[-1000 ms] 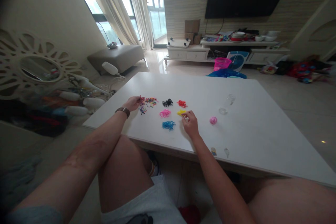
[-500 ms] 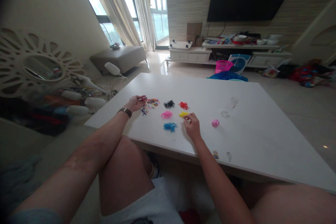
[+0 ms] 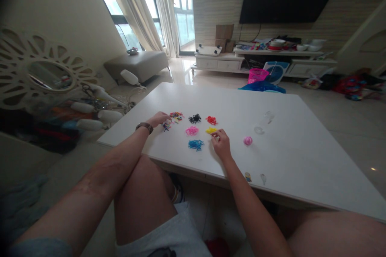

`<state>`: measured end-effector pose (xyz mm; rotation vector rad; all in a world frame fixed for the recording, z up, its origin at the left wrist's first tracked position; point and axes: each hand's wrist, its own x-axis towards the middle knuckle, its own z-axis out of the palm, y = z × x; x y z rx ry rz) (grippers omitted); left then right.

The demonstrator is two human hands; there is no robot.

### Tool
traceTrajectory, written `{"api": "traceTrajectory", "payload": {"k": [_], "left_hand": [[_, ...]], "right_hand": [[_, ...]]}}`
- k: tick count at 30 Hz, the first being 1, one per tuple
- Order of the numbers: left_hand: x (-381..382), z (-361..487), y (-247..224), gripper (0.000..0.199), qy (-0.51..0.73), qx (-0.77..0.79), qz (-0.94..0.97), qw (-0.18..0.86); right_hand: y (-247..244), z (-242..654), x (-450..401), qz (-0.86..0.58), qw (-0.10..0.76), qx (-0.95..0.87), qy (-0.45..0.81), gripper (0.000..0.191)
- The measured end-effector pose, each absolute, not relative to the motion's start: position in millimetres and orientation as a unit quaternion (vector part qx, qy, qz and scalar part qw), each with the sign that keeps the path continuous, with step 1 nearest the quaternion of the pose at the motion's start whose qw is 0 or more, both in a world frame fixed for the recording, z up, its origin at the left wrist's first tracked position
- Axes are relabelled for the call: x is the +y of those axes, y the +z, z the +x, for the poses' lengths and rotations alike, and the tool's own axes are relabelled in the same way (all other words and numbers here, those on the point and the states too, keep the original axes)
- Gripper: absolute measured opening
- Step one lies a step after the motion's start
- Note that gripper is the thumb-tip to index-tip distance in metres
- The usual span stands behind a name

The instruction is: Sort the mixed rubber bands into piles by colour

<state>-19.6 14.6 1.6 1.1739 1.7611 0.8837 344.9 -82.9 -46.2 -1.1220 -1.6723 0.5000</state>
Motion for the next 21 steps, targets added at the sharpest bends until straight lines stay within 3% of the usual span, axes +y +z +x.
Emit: {"api": "traceTrajectory", "payload": {"k": [7, 21], "left_hand": [[10, -17, 4, 0.010, 0.192, 0.730, 0.581, 0.305], [13, -12, 4, 0.016, 0.213, 0.744, 0.563, 0.289]], "right_hand": [[-47, 344, -83, -0.467, 0.506, -0.692, 0.217, 0.013], [-47, 344, -83, -0.466, 0.501, -0.695, 0.219, 0.013]]}}
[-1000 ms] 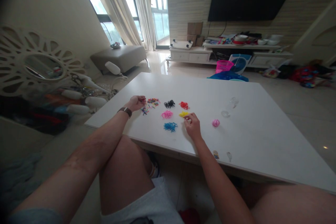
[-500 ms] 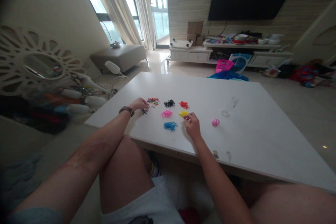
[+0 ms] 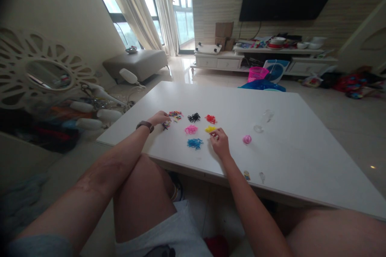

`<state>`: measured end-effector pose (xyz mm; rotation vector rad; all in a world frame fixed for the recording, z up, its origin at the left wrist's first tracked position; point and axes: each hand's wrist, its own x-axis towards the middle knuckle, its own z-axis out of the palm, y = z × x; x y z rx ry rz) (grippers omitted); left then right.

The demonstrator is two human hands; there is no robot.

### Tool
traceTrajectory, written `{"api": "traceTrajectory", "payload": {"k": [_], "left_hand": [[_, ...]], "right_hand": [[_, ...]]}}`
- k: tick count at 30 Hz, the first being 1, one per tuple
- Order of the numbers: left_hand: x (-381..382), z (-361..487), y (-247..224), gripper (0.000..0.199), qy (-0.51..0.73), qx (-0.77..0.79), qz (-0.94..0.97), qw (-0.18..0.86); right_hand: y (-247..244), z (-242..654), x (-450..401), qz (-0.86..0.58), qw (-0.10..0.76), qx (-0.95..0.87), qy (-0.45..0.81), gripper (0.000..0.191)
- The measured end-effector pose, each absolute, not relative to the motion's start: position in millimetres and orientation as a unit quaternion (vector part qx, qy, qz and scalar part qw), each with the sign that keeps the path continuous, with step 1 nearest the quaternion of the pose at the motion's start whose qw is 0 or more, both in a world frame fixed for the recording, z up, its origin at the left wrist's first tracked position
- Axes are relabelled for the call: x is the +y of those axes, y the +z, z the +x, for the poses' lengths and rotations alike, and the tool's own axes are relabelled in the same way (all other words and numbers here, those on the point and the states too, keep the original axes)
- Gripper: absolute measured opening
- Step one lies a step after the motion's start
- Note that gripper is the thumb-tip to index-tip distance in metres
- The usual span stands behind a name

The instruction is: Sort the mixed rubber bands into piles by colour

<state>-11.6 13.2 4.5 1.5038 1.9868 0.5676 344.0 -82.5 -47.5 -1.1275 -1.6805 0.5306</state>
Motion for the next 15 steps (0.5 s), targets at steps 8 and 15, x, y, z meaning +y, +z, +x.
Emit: {"api": "traceTrajectory", "payload": {"k": [8, 15], "left_hand": [[1, 20, 19, 0.004, 0.199, 0.629, 0.684, 0.311], [1, 58, 24, 0.005, 0.129, 0.550, 0.743, 0.358]], "right_hand": [[-44, 343, -85, -0.463, 0.495, -0.701, 0.224, 0.012], [-43, 342, -85, -0.463, 0.495, -0.699, 0.228, 0.012]]}}
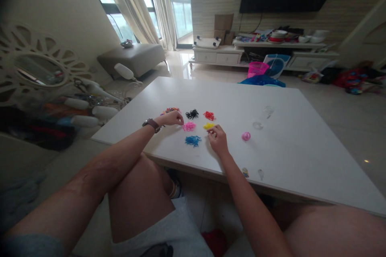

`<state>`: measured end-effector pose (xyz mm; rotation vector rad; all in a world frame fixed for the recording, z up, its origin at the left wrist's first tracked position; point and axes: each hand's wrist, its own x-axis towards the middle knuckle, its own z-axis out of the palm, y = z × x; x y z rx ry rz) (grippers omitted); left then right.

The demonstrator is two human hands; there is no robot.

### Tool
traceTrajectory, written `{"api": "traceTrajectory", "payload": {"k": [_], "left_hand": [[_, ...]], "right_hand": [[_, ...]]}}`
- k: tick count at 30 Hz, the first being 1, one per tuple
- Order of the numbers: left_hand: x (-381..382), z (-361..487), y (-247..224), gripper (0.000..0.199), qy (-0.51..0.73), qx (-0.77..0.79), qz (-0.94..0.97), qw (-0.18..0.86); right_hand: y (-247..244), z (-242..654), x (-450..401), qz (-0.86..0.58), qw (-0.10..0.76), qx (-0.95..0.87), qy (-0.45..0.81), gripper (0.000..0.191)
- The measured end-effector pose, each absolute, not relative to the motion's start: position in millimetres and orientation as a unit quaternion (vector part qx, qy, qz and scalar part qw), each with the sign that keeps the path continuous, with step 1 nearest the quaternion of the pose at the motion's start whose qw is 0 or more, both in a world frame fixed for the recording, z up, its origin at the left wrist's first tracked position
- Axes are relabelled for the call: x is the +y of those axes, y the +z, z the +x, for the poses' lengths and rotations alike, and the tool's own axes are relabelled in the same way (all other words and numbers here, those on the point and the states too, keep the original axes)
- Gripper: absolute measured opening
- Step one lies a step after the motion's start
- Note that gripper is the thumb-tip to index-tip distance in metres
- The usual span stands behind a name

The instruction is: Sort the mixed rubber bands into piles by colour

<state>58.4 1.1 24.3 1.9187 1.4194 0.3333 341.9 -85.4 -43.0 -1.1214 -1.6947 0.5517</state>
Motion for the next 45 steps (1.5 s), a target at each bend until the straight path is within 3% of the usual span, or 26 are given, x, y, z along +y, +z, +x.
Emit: {"api": "traceTrajectory", "payload": {"k": [4, 10, 15, 18, 25, 31, 45], "left_hand": [[-2, 67, 27, 0.003, 0.157, 0.554, 0.702, 0.419], [-12, 77, 31, 0.040, 0.272, 0.488, 0.448, 0.698], [-22, 86, 37, 0.033, 0.288, 0.434, 0.336, 0.785], [-28, 93, 40, 0.021, 0.289, 0.407, 0.326, 0.802], [-38, 109, 45, 0.019, 0.318, 0.393, 0.371, 0.779], [-44, 114, 36, 0.024, 0.310, 0.399, 0.368, 0.781], [-47, 121, 43, 0.022, 0.324, 0.451, 0.335, 0.761]], "right_hand": [[-43, 342, -86, -0.460, 0.494, -0.701, 0.229, 0.012], [-38, 339, -83, -0.458, 0.495, -0.709, 0.205, 0.012], [-17, 332, -71, -0.423, 0.488, -0.745, 0.167, 0.012], [-2, 325, -58, -0.391, 0.467, -0.777, 0.155, 0.011], [9, 315, -31, -0.275, 0.391, -0.859, 0.186, 0.013], [-6, 316, -33, -0.260, 0.434, -0.836, 0.214, 0.009], [3, 323, -38, -0.288, 0.437, -0.799, 0.295, 0.016]]}}
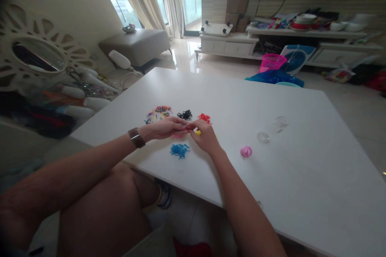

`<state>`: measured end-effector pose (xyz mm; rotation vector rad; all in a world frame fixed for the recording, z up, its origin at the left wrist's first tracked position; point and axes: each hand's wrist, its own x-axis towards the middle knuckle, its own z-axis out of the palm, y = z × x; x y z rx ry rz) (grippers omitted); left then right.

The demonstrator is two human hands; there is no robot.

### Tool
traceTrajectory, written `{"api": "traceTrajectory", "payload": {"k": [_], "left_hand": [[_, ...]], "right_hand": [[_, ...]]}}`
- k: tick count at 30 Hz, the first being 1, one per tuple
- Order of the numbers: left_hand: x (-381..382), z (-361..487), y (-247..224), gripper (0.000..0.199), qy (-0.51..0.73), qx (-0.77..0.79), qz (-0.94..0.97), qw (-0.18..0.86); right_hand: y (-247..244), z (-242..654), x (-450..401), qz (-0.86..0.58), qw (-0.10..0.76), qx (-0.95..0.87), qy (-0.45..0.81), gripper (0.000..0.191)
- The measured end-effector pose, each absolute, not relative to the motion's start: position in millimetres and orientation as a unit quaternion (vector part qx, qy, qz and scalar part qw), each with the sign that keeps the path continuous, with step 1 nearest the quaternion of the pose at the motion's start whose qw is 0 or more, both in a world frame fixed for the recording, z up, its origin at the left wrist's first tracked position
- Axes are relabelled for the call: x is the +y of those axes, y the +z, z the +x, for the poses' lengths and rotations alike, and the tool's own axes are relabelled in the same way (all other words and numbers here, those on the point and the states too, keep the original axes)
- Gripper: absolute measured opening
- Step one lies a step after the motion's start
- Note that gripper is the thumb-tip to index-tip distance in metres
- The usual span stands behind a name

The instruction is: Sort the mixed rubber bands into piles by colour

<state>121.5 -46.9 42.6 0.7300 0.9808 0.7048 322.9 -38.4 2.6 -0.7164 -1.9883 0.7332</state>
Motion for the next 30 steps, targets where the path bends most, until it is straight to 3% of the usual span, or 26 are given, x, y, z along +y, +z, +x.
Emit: {"api": "traceTrajectory", "payload": {"k": [7, 16, 24, 30], "left_hand": [[-48, 125, 42, 0.021, 0.323, 0.452, 0.329, 0.764], [-53, 119, 40, 0.014, 0.314, 0.470, 0.326, 0.758], [-56, 122, 48, 0.015, 0.322, 0.480, 0.321, 0.750], [-53, 121, 47, 0.018, 0.330, 0.477, 0.310, 0.753]], "right_hand": [[-4, 336, -21, -0.424, 0.513, -0.699, 0.261, 0.010], [-31, 355, 13, -0.568, 0.419, -0.670, 0.229, 0.008], [0, 340, -18, -0.389, 0.481, -0.759, 0.203, 0.013], [1, 326, -33, -0.261, 0.428, -0.831, 0.240, 0.008]]}}
